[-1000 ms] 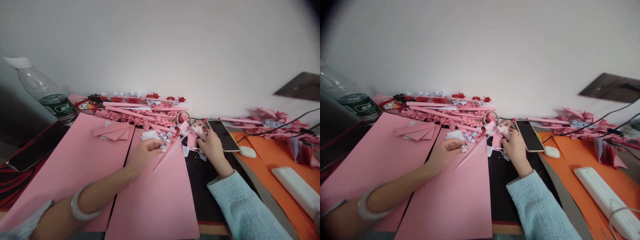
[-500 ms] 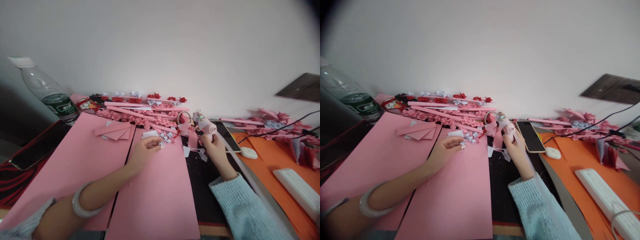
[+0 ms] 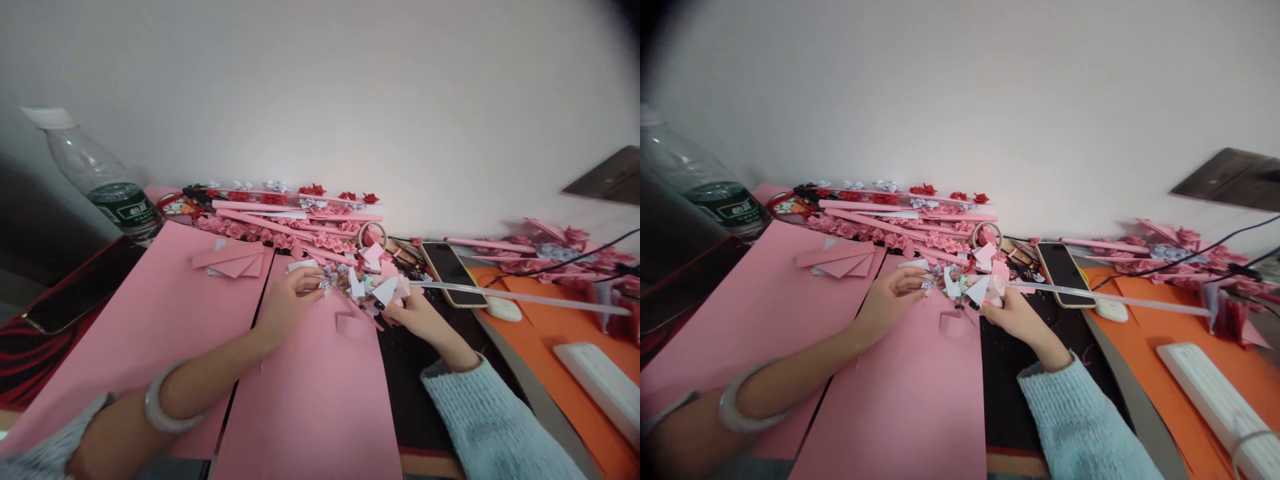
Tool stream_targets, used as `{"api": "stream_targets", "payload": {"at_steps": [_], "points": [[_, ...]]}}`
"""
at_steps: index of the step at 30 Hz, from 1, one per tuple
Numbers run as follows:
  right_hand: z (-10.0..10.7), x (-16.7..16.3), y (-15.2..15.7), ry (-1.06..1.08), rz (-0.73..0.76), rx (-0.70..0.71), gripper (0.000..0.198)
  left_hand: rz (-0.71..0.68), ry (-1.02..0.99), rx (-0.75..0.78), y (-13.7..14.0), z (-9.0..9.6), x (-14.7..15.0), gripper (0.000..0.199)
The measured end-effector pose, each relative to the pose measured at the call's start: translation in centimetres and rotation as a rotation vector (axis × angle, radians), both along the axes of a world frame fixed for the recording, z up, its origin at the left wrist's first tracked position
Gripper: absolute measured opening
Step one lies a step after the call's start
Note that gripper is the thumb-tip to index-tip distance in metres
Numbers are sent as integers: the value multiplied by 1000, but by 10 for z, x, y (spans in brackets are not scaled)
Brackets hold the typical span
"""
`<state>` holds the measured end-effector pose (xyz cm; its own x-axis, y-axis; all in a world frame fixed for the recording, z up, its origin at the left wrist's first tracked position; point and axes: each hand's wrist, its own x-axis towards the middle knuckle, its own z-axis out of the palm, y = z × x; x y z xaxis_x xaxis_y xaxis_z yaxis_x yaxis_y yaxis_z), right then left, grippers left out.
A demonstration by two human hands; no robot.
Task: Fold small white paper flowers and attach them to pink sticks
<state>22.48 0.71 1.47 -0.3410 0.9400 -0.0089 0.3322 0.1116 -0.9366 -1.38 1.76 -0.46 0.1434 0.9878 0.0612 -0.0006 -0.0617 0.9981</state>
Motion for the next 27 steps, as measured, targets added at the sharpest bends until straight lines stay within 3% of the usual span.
{"api": "stream_targets", "payload": {"at_steps": [15,20,27], "points": [[0,-4,-2,-93,0,127,24,28,83,62,-3,0,1,28],[0,-7,-3,-56,9,86,35,41,143,107,-5,2,1,25],[-1,-8,-4,-56,13,50,32,34,164,133,-4,2,0,26]]}}
